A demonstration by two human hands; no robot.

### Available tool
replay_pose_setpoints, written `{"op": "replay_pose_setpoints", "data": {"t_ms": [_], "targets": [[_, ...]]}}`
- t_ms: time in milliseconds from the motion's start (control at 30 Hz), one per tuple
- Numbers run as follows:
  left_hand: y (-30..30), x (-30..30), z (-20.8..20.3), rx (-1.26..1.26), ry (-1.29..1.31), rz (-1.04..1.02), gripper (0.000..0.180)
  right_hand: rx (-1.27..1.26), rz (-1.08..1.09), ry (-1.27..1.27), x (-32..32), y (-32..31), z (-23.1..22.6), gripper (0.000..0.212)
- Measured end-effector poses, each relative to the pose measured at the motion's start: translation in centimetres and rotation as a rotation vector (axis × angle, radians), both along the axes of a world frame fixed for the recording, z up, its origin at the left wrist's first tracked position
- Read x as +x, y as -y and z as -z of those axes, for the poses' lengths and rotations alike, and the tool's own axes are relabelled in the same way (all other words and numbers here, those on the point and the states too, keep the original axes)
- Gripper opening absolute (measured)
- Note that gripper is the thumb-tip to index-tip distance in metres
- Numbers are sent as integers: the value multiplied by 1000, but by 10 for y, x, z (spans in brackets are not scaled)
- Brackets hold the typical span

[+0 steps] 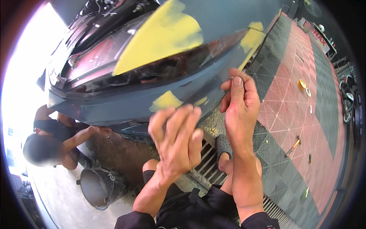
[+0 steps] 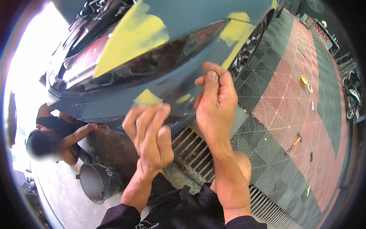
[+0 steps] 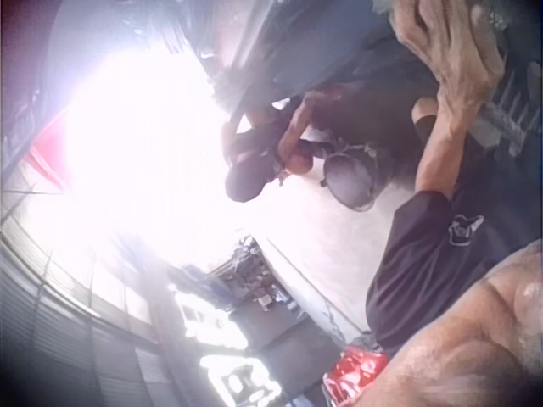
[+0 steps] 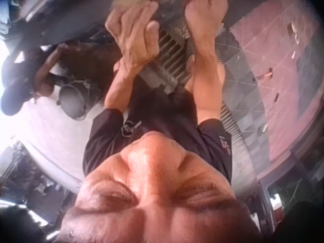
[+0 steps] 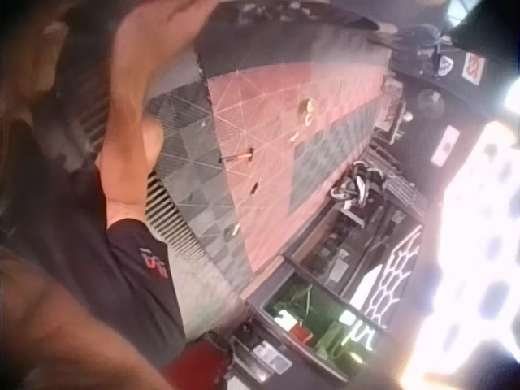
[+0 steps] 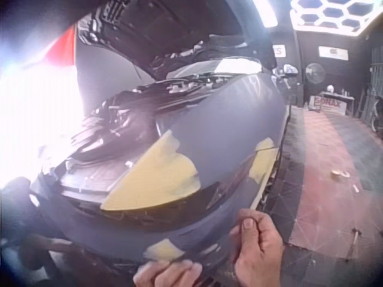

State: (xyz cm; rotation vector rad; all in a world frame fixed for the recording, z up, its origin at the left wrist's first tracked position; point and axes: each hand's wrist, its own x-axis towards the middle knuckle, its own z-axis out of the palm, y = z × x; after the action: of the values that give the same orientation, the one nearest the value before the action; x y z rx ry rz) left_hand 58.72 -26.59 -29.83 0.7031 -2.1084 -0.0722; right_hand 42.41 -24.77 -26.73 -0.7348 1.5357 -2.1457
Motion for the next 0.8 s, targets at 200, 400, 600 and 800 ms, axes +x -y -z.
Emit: {"op": "replay_pose_setpoints", "data": {"t_ms": [200, 400, 600, 800], "targets": [[-67, 59, 98, 302, 145, 63, 29, 12, -5, -28, -2, -6, -4, 22], [-136, 177, 181, 607, 566, -232, 59, 91, -38, -47, -8, -13, 0, 27], [-191, 232, 218, 964, 532, -498, 98, 141, -84, -115, 3, -3, 1, 23], [-185, 227, 231, 1026, 443, -554, 102, 393, -96, -650, 18, 3, 15, 53]]}}
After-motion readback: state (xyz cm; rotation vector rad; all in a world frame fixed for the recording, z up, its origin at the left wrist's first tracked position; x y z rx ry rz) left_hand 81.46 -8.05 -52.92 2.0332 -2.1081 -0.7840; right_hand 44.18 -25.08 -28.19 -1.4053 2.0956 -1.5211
